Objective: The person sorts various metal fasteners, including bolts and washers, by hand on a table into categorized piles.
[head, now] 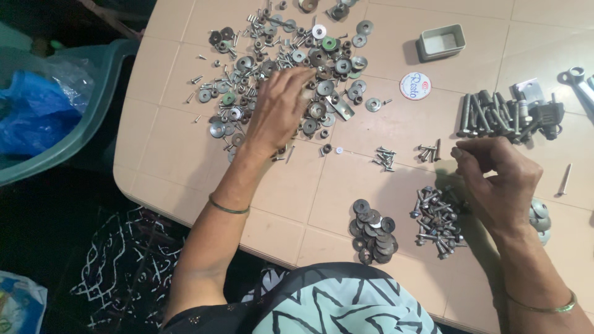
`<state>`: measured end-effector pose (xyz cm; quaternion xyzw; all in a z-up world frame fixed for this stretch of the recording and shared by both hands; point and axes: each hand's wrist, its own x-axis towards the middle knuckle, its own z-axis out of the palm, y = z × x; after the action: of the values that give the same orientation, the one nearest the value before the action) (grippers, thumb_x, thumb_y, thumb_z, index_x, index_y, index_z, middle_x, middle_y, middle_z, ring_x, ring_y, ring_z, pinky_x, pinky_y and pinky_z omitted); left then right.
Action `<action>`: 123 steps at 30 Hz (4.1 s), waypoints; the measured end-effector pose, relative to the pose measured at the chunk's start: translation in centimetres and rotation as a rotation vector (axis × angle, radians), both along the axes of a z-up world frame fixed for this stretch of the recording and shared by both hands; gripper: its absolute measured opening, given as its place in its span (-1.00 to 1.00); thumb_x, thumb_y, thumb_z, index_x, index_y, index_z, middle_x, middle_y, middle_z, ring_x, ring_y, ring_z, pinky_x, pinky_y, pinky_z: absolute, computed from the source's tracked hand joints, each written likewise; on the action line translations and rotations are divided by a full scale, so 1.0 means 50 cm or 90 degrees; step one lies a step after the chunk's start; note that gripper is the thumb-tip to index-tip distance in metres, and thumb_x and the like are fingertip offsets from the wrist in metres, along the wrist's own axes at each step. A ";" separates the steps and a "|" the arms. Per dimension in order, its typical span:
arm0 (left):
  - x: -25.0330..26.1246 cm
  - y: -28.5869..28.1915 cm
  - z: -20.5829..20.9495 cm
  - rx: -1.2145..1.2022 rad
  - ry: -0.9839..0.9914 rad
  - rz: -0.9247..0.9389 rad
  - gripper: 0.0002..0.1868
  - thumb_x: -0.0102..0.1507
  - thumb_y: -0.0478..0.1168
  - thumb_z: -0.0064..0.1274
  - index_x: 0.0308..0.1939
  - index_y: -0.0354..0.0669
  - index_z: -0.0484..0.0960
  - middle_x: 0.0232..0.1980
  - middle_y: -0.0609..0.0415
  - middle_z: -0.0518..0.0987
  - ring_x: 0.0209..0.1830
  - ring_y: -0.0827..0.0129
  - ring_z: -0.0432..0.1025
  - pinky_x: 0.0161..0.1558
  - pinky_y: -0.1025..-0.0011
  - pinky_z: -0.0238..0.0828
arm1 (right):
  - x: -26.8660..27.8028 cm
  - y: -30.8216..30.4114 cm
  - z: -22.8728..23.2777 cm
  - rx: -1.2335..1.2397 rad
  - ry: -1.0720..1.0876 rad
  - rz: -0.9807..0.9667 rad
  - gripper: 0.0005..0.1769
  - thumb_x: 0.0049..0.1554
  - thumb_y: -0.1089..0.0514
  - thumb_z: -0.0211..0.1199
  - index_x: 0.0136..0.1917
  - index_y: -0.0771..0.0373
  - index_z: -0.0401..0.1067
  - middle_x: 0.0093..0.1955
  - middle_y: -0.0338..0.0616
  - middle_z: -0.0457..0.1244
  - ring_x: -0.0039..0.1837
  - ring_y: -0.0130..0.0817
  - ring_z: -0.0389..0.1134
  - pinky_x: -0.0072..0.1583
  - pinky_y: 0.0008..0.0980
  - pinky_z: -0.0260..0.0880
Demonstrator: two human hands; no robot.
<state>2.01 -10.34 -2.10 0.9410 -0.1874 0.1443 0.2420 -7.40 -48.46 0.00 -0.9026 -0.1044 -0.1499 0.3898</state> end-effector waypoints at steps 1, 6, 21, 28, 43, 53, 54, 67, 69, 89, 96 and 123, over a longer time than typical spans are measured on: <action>0.004 -0.008 -0.005 -0.001 0.005 -0.003 -0.44 0.54 0.07 -0.18 0.47 -0.25 0.34 0.49 -0.15 0.38 0.50 0.06 0.28 0.47 0.04 0.16 | 0.000 0.002 0.001 0.007 0.003 0.001 -0.91 0.32 0.31 0.38 0.03 0.39 0.52 -0.19 -0.11 0.39 -0.18 -0.50 0.44 -0.14 -0.55 0.44; 0.013 -0.046 -0.010 0.113 0.101 0.005 -0.05 0.34 0.41 -0.23 0.57 -0.21 0.15 0.64 -0.19 0.04 0.64 -0.04 -0.11 0.50 -0.18 -0.29 | -0.001 0.006 0.011 0.012 -0.003 -0.004 -0.92 0.30 0.32 0.37 0.02 0.39 0.52 -0.22 -0.12 0.38 -0.20 -0.50 0.43 -0.18 -0.55 0.41; 0.035 -0.057 0.059 0.060 -0.037 0.016 -0.66 0.31 -0.20 0.07 0.15 -0.20 0.63 0.16 -0.06 0.50 0.20 0.12 0.36 0.24 0.06 0.25 | 0.000 0.015 0.019 0.028 -0.006 0.000 -0.90 0.28 0.32 0.35 0.07 0.36 0.52 -0.21 -0.13 0.38 -0.22 -0.49 0.43 -0.14 -0.48 0.43; 0.114 -0.054 0.002 0.126 -0.114 0.121 -0.67 0.24 -0.38 0.15 0.08 -0.11 0.73 0.23 -0.04 0.48 0.24 0.19 0.32 0.25 0.17 0.28 | -0.001 0.015 0.025 0.010 -0.020 -0.016 -0.91 0.28 0.30 0.36 0.06 0.34 0.53 -0.26 -0.13 0.37 -0.23 -0.49 0.42 -0.14 -0.47 0.41; 0.096 -0.076 0.044 0.070 0.092 0.170 -0.65 0.15 -0.06 0.32 -0.08 -0.13 0.68 -0.08 0.12 0.66 -0.02 0.29 0.47 0.17 0.14 0.26 | 0.002 -0.016 0.041 0.036 -0.032 -0.037 -0.96 0.34 0.37 0.34 0.02 0.40 0.51 -0.13 -0.11 0.40 -0.15 -0.50 0.46 -0.13 -0.58 0.45; 0.099 -0.076 0.012 0.170 -0.009 0.141 -0.81 0.24 -0.23 0.23 -0.12 -0.25 0.71 -0.01 -0.06 0.62 0.05 0.19 0.45 0.16 0.10 0.31 | 0.008 -0.036 0.027 0.054 -0.060 -0.038 -0.94 0.37 0.37 0.35 0.04 0.41 0.50 -0.13 -0.09 0.41 -0.13 -0.48 0.47 -0.09 -0.56 0.47; 0.098 -0.075 0.010 0.185 -0.032 0.143 -0.81 0.28 -0.22 0.21 -0.14 -0.30 0.70 0.00 -0.10 0.61 0.04 0.17 0.44 0.13 0.09 0.32 | 0.008 -0.034 0.027 0.061 -0.054 -0.040 -0.94 0.37 0.37 0.35 0.04 0.41 0.50 -0.13 -0.09 0.41 -0.13 -0.49 0.47 -0.09 -0.57 0.47; 0.095 -0.029 -0.002 -0.132 0.073 0.103 -0.87 0.39 -0.27 0.03 -0.08 -0.30 0.51 -0.12 -0.09 0.63 -0.08 0.18 0.52 -0.03 0.15 0.45 | 0.008 -0.036 0.031 0.071 -0.045 -0.048 -0.96 0.36 0.37 0.34 0.03 0.40 0.50 -0.14 -0.11 0.40 -0.14 -0.51 0.46 -0.10 -0.59 0.44; 0.097 -0.031 -0.002 -0.208 0.104 0.087 -0.88 0.40 -0.28 -0.01 -0.07 -0.30 0.47 -0.15 -0.05 0.65 -0.11 0.24 0.58 -0.07 0.21 0.50 | 0.010 -0.038 0.031 0.068 -0.043 -0.052 -0.96 0.36 0.37 0.34 0.04 0.39 0.51 -0.14 -0.12 0.41 -0.14 -0.52 0.46 -0.10 -0.59 0.44; -0.048 -0.225 0.117 -0.087 0.113 -0.364 -0.85 0.31 -0.25 0.12 -0.15 -0.28 0.55 -0.16 -0.06 0.57 -0.09 0.07 0.44 0.05 0.13 0.34 | -0.021 0.073 0.058 0.049 0.022 0.093 -0.81 0.16 0.32 0.37 0.08 0.32 0.54 -0.12 -0.12 0.36 -0.22 -0.43 0.42 -0.17 -0.45 0.43; -0.041 -0.224 0.118 -0.156 0.109 -0.318 -0.86 0.31 -0.24 0.17 -0.16 -0.24 0.61 -0.21 0.00 0.60 -0.16 0.20 0.49 -0.02 0.21 0.41 | -0.005 0.041 0.049 0.079 -0.037 0.041 -0.86 0.13 0.37 0.41 -0.01 0.33 0.52 -0.08 -0.11 0.37 -0.13 -0.40 0.45 -0.12 -0.49 0.48; 0.007 -0.061 0.166 -0.333 -0.030 -0.075 -0.88 0.47 -0.34 0.22 -0.03 -0.29 0.57 -0.16 0.08 0.65 -0.18 0.45 0.55 -0.06 0.46 0.52 | 0.043 -0.081 0.015 0.036 -0.068 -0.126 -0.89 0.23 0.35 0.48 -0.05 0.36 0.55 -0.07 -0.07 0.43 -0.07 -0.40 0.50 -0.08 -0.48 0.50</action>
<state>2.36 -13.41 6.22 0.8305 -0.2038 0.1956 0.4801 -5.24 -52.49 0.75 -0.8879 -0.0315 -0.2385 0.3921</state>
